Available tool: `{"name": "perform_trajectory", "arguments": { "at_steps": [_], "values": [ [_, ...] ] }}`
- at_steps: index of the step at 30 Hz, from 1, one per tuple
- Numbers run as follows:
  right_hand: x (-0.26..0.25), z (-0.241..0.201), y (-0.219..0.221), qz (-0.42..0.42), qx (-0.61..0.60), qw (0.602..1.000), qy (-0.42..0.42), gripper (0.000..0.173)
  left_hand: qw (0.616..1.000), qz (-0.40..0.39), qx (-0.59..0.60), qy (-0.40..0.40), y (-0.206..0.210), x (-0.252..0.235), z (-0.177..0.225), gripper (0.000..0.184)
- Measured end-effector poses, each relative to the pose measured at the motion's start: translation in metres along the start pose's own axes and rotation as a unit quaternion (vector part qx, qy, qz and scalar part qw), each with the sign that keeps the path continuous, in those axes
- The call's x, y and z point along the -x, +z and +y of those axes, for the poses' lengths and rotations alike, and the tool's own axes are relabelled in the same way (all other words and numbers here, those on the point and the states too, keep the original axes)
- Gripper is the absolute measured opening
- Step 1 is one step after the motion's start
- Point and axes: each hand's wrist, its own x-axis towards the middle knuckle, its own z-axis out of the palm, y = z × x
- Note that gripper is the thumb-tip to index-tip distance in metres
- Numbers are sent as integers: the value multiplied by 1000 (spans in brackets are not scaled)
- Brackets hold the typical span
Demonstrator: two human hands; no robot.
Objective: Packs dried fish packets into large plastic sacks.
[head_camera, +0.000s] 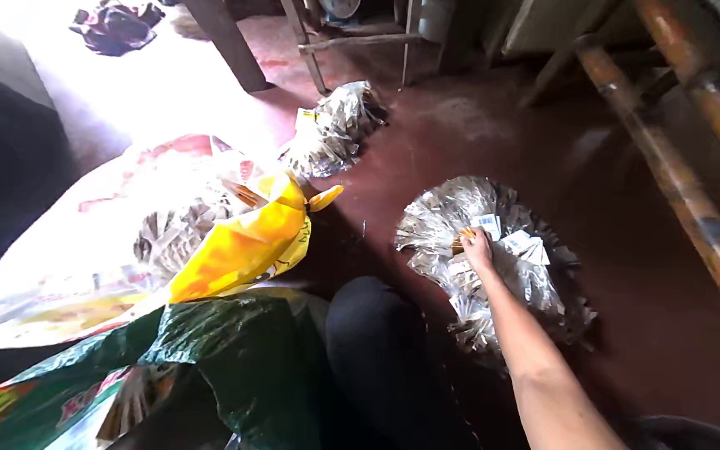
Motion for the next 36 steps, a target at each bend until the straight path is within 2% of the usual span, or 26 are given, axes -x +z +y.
{"name": "perform_trajectory", "arguments": {
  "at_steps": [3, 5, 8, 10, 12, 15, 16, 19, 22, 24, 25, 27, 29, 30, 32, 34, 36],
  "values": [
    [-5, 5, 5, -2, 118, 993, 10, 61, 1000, -4, 10, 2, 2, -2, -3, 61],
    [-3, 8, 0, 3, 137, 989, 48, 68, 1000, -1, 0, 9, 8, -5, -11, 61],
    [-6, 15, -13, 8, 104, 988, 111, 70, 1000, -21, -7, 14, 8, -7, -16, 58],
    [-5, 20, -13, 1, 121, 987, 103, 61, 1000, -10, -2, 19, 9, -6, -16, 60],
    [1, 19, -10, -22, 158, 985, 62, 52, 1000, 0, -6, 8, 3, -4, -7, 63],
    [15, 2, -5, -43, 184, 982, -4, 42, 1000, 28, -8, -9, 3, -1, -4, 88],
    [19, -11, -7, -39, 184, 982, -22, 41, 999, 15, 11, -27, -2, 3, 0, 90],
    [25, -68, -29, -15, 146, 984, -98, 41, 994, 53, 75, -60, 4, 14, -17, 64],
    [34, -130, -69, 53, 67, 971, -224, 34, 994, 98, 37, 18, -25, 42, -11, 83],
    [51, -165, -101, 98, 36, 933, -344, 29, 982, 169, 12, 89, -41, 73, -8, 77],
    [65, -183, -119, 111, 22, 905, -410, 28, 963, 223, 11, 152, -48, 88, -9, 66],
    [105, -220, -157, 125, 5, 846, -519, 29, 893, 344, 34, 287, -66, 108, -6, 42],
    [152, -252, -188, 137, 0, 801, -583, 34, 840, 423, 62, 335, -91, 116, 10, 38],
    [175, -265, -199, 142, -9, 783, -606, 34, 815, 472, 73, 329, -102, 116, 24, 44],
    [218, -290, -215, 106, -68, 749, -651, 34, 768, 534, 103, 338, -122, 110, 57, 76],
    [254, -312, -221, 42, -144, 707, -691, 34, 716, 547, 148, 407, -133, 100, 84, 113],
    [272, -325, -208, -1, -248, 662, -707, 32, 664, 532, 203, 484, -135, 100, 102, 131]
  ]
}}
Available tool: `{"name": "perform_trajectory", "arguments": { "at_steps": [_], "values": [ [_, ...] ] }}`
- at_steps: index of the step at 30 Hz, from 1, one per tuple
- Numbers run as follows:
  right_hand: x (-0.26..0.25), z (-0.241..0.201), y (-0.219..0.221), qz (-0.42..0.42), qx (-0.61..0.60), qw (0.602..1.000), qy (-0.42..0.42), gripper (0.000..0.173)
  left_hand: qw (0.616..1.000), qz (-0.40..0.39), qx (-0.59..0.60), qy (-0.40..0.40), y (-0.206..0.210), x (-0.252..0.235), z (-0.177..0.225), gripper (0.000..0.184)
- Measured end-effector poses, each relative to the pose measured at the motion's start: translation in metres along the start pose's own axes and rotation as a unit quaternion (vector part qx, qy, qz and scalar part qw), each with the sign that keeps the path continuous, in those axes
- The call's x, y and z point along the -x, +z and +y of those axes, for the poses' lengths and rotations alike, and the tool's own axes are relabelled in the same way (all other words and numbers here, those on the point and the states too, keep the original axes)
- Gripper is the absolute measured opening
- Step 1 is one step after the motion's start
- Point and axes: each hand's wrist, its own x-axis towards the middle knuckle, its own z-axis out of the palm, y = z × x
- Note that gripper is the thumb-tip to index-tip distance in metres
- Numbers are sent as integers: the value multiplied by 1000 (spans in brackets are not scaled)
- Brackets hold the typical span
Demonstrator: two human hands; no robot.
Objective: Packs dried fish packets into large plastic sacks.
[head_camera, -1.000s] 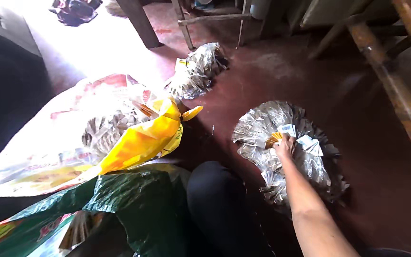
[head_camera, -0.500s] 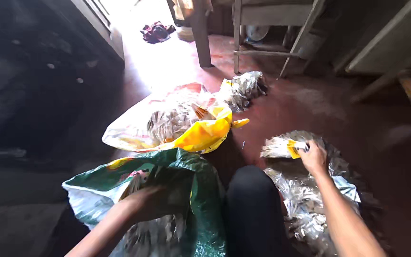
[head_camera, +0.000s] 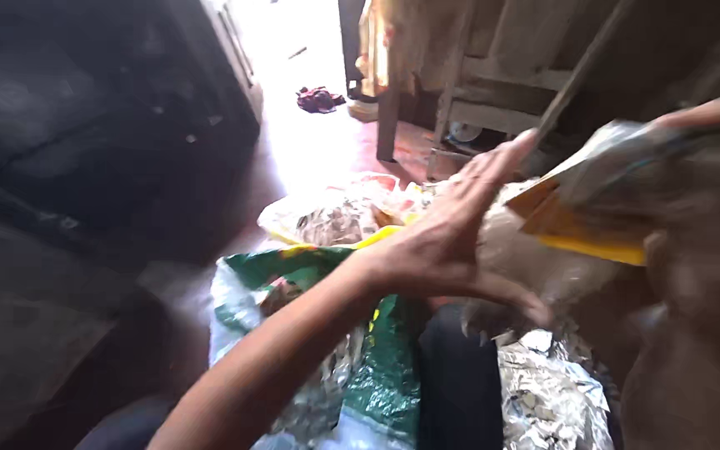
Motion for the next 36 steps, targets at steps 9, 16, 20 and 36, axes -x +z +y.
{"name": "perform_trajectory", "arguments": {
  "at_steps": [9, 16, 20, 36],
  "values": [
    [-36, -49, 142, 46, -359, 932, 29, 28, 968, 209, 83, -112, -42, 120, 58, 71],
    [37, 51, 170, -416, 21, 909, 26, 37, 743, 289, 187, -574, -37, 202, 76, 27],
    [53, 45, 189, -514, 161, 828, 158, 46, 705, 224, 180, -649, -12, 203, 14, 35],
    [91, 41, 158, -299, 125, 940, -111, 25, 690, 50, 19, -722, 9, 169, -56, 50]
  ]
}}
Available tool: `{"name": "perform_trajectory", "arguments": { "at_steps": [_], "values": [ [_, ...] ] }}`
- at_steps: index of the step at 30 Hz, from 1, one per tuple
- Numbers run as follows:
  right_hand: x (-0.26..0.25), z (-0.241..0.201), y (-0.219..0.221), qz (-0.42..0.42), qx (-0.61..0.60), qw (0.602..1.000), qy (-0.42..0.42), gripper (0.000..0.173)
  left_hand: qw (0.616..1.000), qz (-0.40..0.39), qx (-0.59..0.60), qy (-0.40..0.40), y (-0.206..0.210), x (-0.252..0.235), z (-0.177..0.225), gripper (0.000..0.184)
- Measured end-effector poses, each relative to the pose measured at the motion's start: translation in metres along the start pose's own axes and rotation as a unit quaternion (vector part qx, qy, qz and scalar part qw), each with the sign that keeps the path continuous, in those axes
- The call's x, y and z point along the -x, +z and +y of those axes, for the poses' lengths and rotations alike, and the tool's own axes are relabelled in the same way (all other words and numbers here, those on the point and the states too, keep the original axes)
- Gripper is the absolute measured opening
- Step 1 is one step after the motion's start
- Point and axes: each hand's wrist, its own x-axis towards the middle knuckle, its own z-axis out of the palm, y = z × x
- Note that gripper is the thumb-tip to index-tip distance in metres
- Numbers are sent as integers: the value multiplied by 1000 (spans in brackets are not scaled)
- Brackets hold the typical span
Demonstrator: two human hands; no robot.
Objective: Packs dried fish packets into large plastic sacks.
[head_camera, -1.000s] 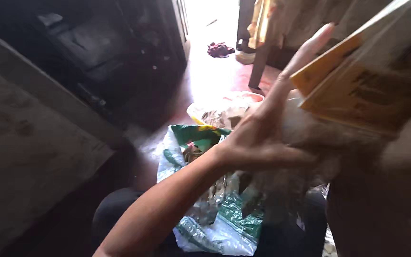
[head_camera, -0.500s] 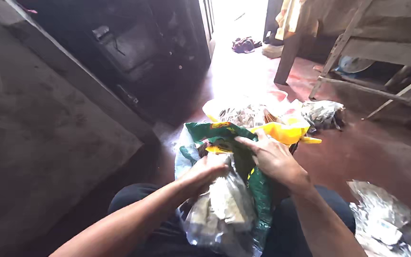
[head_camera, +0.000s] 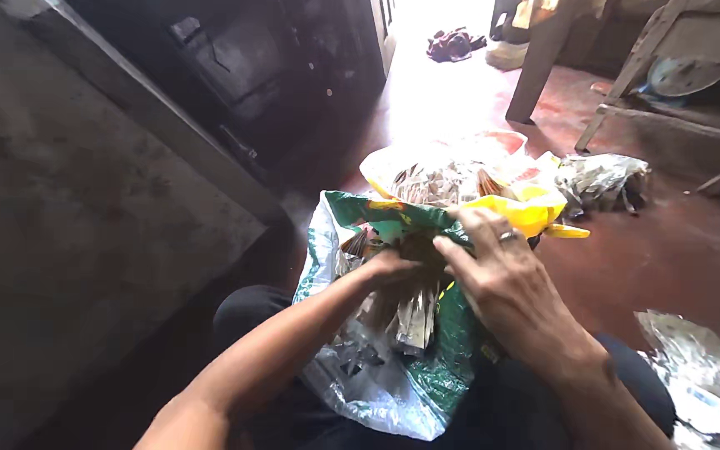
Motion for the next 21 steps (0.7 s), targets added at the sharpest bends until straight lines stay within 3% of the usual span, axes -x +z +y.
{"name": "perform_trajectory", "arguments": {
  "at_steps": [2, 4, 6, 7, 9, 10, 12, 17, 18, 19, 21],
  "values": [
    [21, -20, -5, -60, 1, 996, -72, 54, 992, 19, -120, 36, -18, 10, 9, 57],
    [44, -33, -4, -170, -24, 977, -130, 77, 945, 107, -277, 139, -24, 16, 6, 54],
    [60, -41, -1, -216, -19, 961, -173, 68, 869, 174, -335, 320, -16, 11, -10, 43],
    [64, -45, 2, -212, -7, 959, -188, 53, 847, 156, -329, 388, -8, 8, -18, 42],
    [68, -50, 13, -151, 9, 965, -214, 10, 826, 89, -317, 457, 13, 3, -32, 50],
    [67, -49, 18, -111, -3, 967, -231, 15, 821, 69, -315, 471, 22, -1, -39, 54],
    [63, -42, 20, -34, -73, 966, -245, 26, 817, 62, -328, 471, 33, -8, -48, 58],
    [51, -48, 14, 94, -194, 963, -160, 22, 809, 92, -380, 439, 57, -21, -64, 53],
    [49, -50, 16, 103, -204, 960, -159, 22, 823, 62, -384, 415, 59, -21, -68, 49],
    [48, -52, 16, 107, -213, 958, -158, 22, 855, -22, -376, 355, 54, -10, -61, 46],
    [50, -53, 14, 106, -218, 958, -151, 22, 883, -156, -401, 189, 49, 24, -29, 45]
  ]
}}
